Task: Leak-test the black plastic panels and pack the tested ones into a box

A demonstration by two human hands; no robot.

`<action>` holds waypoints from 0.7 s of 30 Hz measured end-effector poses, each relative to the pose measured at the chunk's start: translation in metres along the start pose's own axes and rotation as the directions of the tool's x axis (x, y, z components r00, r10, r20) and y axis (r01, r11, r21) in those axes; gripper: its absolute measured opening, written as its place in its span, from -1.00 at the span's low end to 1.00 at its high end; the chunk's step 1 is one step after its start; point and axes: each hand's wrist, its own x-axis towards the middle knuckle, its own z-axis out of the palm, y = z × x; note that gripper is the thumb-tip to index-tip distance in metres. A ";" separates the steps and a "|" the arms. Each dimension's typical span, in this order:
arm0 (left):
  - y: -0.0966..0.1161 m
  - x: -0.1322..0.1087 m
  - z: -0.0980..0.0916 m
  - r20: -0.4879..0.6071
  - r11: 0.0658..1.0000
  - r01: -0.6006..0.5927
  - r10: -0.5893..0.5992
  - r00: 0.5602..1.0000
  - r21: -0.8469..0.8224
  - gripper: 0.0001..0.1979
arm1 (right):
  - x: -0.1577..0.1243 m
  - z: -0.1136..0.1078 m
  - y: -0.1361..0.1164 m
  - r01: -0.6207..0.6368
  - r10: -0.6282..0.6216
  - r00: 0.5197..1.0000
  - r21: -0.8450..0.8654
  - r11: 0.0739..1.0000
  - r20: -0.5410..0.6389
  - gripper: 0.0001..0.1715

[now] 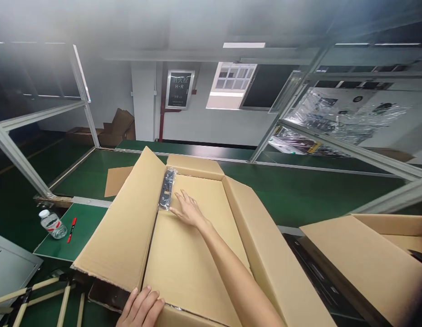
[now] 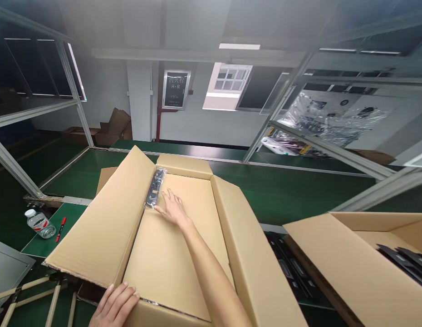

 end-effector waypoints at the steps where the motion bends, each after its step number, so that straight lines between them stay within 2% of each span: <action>1: -0.002 0.002 -0.001 -0.012 1.000 -0.010 0.009 1.000 -0.021 -0.60 | -0.017 -0.006 -0.001 0.010 -0.010 1.000 -0.009 1.000 0.013 -0.12; 4: -0.009 0.013 -0.011 0.051 0.990 -0.133 0.135 0.990 -0.052 -0.62 | -0.081 -0.016 -0.007 0.021 -0.019 0.998 -0.024 0.999 0.064 -0.25; 6: -0.011 0.020 -0.020 0.093 0.983 -0.163 0.170 0.981 -0.079 -0.61 | -0.133 -0.014 -0.013 0.002 0.000 0.996 -0.019 1.000 0.092 -0.31; 9: -0.005 0.026 -0.031 0.081 0.987 -0.038 0.051 0.995 -0.154 -0.60 | -0.211 0.006 -0.023 -0.075 0.069 0.991 0.054 0.996 0.111 -0.36; 12: 0.002 0.027 -0.038 0.120 0.979 0.015 0.010 0.993 -0.202 -0.56 | -0.265 0.034 -0.034 -0.137 0.135 0.990 0.065 0.988 0.047 -0.46; 14: 0.001 0.025 -0.041 0.155 0.977 0.015 0.019 0.988 -0.211 -0.53 | -0.280 0.049 -0.041 -0.137 0.137 0.988 0.007 0.991 -0.065 -0.46; 16: -0.001 0.023 -0.042 0.183 0.978 0.016 0.023 0.983 -0.209 -0.49 | -0.283 0.060 -0.046 -0.113 0.105 0.979 -0.036 0.993 -0.177 -0.44; 21: -0.007 0.017 -0.041 0.216 0.989 -0.013 0.046 0.975 -0.149 -0.47 | -0.277 0.075 -0.050 -0.044 0.031 0.950 -0.033 0.999 -0.311 -0.50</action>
